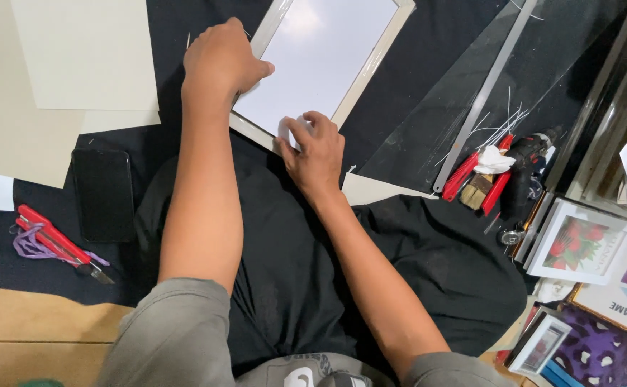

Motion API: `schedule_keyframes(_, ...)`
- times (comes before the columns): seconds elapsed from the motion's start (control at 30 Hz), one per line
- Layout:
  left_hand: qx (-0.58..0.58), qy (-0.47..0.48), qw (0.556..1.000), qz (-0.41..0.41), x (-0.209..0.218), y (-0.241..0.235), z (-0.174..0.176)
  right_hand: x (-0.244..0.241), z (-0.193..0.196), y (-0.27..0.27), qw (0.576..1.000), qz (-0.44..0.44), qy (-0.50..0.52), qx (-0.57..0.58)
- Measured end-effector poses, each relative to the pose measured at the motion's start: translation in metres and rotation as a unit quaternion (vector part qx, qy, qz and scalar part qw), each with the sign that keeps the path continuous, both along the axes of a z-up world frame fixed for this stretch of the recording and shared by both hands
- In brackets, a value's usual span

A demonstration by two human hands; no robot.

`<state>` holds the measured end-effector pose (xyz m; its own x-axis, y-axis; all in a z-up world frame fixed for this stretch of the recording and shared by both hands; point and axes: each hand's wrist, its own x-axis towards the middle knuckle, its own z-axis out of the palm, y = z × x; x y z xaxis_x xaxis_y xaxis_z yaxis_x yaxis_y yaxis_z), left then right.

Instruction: The person places a white paper into a white frame, adds a clear plastic sheet, then inserts a wooden backing board. They secure the assembly by inserting metal clips into the frame's back slots and pressing them down with a red utility knife.

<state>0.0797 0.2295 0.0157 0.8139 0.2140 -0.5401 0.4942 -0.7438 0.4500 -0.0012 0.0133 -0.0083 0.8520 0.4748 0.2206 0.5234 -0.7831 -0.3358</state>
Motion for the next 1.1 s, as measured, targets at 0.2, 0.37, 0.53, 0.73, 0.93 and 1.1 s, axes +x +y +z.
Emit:
schedule_keyframes(0.2,-0.003,0.046,0.999,-0.008,0.003,-0.003,0.003,-0.006,-0.008,-0.002,1.000,0.013,-0.003,0.011)
schedule_keyframes(0.37,0.005,0.031,0.999,-0.018,0.001,-0.005,0.001,-0.001,-0.006,0.004,0.998,-0.028,0.059,-0.015)
schedule_keyframes(0.53,0.008,0.037,0.999,-0.018,0.002,-0.004,0.003,0.003,-0.008,0.000,0.996,-0.022,0.076,-0.033)
schedule_keyframes(0.73,0.005,0.047,0.999,-0.008,0.002,-0.003,0.005,-0.011,-0.020,-0.006,0.992,0.027,0.055,-0.107)
schedule_keyframes(0.93,0.004,0.010,1.000,0.012,-0.002,0.001,0.012,0.006,-0.014,0.001,0.990,0.065,0.041,-0.117)
schedule_keyframes(1.1,0.013,-0.004,0.999,0.053,-0.003,0.010,0.016,0.027,-0.010,0.009,0.992,0.062,0.004,-0.114)
